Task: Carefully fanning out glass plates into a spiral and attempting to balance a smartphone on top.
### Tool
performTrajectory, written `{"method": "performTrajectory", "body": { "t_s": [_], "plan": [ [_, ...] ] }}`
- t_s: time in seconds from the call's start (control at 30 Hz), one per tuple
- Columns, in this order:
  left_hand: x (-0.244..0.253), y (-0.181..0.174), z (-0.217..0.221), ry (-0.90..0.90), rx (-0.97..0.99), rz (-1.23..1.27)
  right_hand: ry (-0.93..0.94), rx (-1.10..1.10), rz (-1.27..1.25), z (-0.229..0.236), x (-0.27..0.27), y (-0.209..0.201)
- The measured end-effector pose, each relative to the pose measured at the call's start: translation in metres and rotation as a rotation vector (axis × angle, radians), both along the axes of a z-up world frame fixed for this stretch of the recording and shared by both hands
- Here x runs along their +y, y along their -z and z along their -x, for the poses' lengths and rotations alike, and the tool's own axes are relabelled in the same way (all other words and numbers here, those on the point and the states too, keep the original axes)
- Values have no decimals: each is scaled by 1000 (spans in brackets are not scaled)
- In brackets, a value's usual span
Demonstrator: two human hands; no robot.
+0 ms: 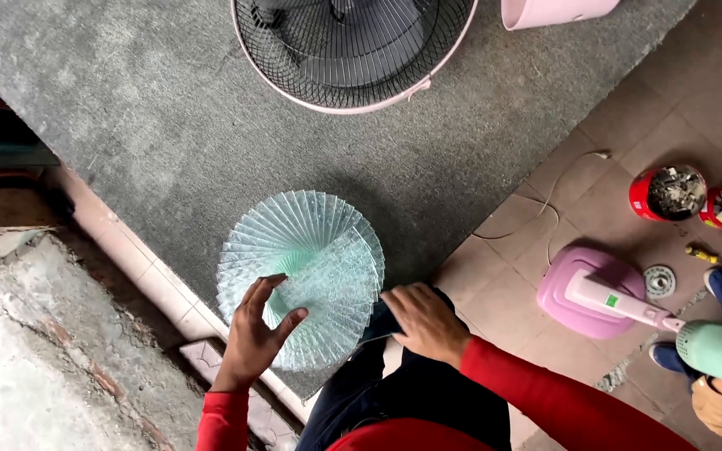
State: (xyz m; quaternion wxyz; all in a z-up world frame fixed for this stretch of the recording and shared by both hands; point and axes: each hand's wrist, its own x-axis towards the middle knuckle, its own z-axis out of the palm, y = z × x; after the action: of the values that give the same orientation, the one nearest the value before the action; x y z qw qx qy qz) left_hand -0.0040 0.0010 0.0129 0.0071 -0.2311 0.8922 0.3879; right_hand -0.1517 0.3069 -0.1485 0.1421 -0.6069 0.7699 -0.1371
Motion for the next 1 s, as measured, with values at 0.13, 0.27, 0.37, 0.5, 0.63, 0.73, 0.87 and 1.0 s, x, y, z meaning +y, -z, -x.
{"method": "performTrajectory", "body": {
  "t_s": [0.13, 0.27, 0.37, 0.5, 0.63, 0.73, 0.87, 1.0],
  "plan": [
    [-1, 3, -1, -42, 15, -52, 145, -10, -18, 61, 45, -25],
    [7, -3, 8, -118, 1, -76, 242, 83, -92, 139, 46, -28],
    [15, -8, 13, -167, 53, -100, 359, 205, 29, 188, 17, -24],
    [21, -10, 15, -254, 103, -134, 519, 228, 68, 229, -26, 3],
    [21, -21, 14, -309, 102, -197, 636, 268, -50, 227, -41, 6],
    [23, -23, 11, -317, 176, -247, 627, 21, 147, 202, -73, -38],
    [24, -28, 13, -351, 136, -276, 647, -766, 140, 157, -143, -30],
    [22, -23, 13, -311, 228, -237, 607, -1072, -105, 147, -195, -57]
  ]
}}
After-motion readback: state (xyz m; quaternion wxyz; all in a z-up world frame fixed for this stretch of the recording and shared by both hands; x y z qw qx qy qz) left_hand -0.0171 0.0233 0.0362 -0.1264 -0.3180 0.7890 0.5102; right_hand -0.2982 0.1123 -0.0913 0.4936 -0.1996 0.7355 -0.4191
